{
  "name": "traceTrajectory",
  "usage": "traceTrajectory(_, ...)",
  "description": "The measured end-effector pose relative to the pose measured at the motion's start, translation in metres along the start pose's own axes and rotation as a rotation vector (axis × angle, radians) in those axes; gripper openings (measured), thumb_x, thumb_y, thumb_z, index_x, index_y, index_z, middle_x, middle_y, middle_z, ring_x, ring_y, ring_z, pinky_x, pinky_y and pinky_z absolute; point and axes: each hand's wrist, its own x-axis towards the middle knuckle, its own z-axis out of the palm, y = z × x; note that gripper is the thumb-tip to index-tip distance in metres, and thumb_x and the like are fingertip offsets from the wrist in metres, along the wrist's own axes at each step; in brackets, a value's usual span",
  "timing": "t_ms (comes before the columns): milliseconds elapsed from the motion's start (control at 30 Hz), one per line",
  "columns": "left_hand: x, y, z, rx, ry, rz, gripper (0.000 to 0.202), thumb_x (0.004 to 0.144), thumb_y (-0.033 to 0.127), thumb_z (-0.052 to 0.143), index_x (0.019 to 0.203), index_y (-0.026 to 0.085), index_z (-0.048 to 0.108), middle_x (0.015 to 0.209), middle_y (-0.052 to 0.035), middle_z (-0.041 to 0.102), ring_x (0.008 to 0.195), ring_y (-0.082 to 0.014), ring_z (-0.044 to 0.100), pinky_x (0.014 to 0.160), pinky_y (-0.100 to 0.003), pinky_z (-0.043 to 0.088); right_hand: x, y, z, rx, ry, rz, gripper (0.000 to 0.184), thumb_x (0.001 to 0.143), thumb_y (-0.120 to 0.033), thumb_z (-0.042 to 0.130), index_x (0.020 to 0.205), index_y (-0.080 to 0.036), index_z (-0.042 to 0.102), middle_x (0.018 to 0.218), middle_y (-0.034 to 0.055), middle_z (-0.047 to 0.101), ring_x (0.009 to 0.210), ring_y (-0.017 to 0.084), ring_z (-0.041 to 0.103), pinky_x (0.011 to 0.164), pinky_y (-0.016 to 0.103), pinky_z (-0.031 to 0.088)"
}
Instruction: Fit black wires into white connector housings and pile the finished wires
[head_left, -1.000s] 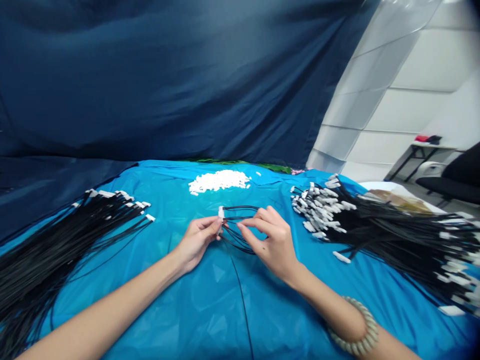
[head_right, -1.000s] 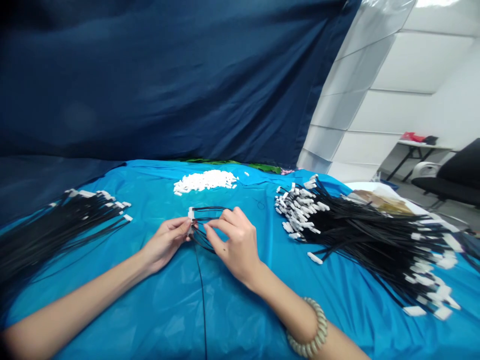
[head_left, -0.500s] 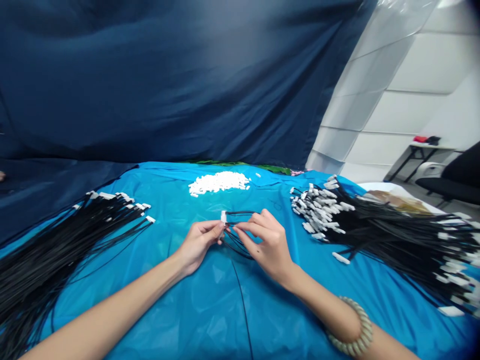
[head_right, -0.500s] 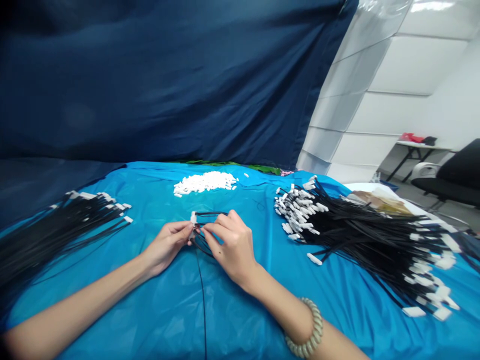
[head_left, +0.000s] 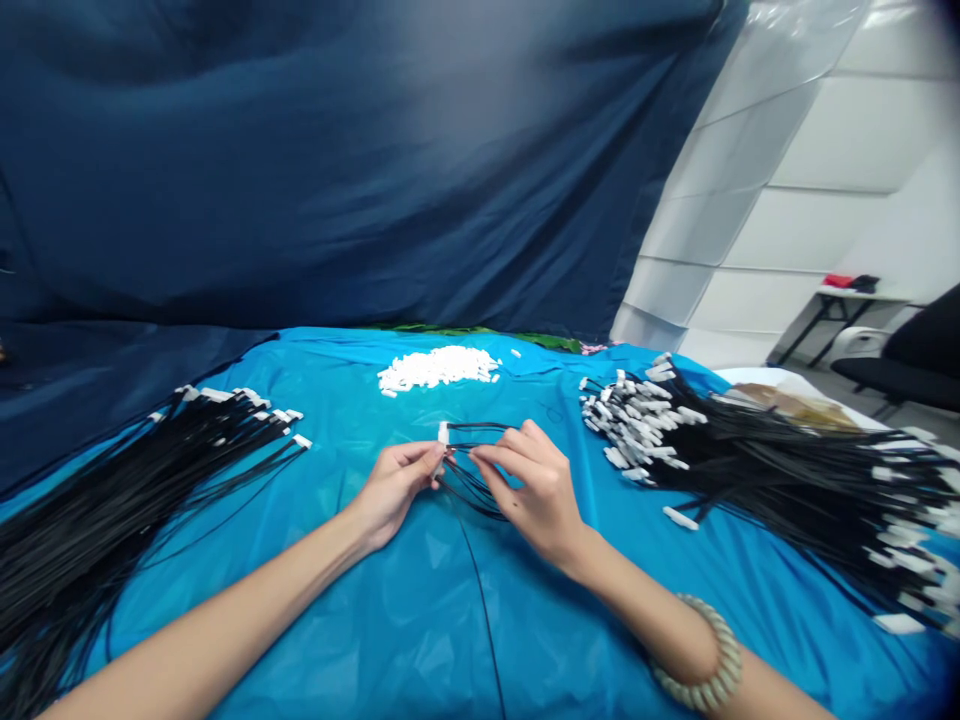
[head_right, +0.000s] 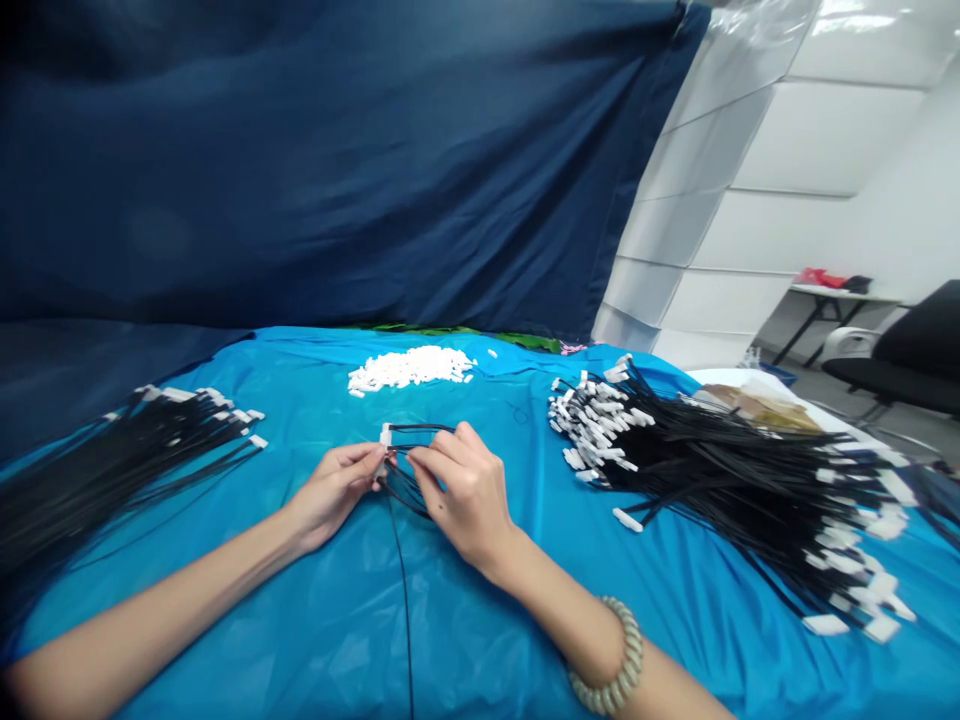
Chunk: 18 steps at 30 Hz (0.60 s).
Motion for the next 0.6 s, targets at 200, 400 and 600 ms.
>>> traceTrajectory(200, -0.0007, -0.0011, -0.0007, 0.003, -0.052, 0.015, 0.017, 0.067, 0.028, 0.061, 0.072, 0.012, 0.064, 0.064, -0.0039, 0.057, 0.06, -0.0109, 0.046, 0.054, -0.022, 0.032, -0.0007, 0.0005, -0.0002, -0.004, -0.003, -0.024, 0.012, 0.079, -0.018, 0.049, 0.079, -0.017, 0.061, 0.063, 0.002, 0.053, 0.061, 0.013, 0.038, 0.056, 0.027, 0.031)
traceTrajectory(400, -0.0004, -0.0003, -0.0006, 0.011, -0.056, 0.025, 0.017, 0.067, 0.028, 0.061, 0.072, 0.012, 0.065, 0.066, -0.0045, 0.058, 0.06, -0.0106, 0.045, 0.053, -0.022, 0.032, -0.0001, 0.0011, -0.001, 0.003, -0.022, -0.03, 0.013, 0.079, -0.017, 0.048, 0.081, -0.018, 0.061, 0.065, 0.002, 0.054, 0.061, 0.013, 0.039, 0.056, 0.027, 0.031)
traceTrajectory(600, -0.0019, 0.0012, 0.0015, 0.019, -0.078, 0.025, 0.021, 0.065, 0.03, 0.063, 0.076, 0.012, 0.067, 0.064, -0.0044, 0.057, 0.059, -0.0112, 0.045, 0.052, -0.023, 0.031, -0.0013, 0.0004, -0.0004, -0.009, -0.034, -0.035, 0.014, 0.08, -0.018, 0.048, 0.078, -0.018, 0.061, 0.064, 0.0022, 0.054, 0.061, 0.013, 0.038, 0.056, 0.027, 0.032)
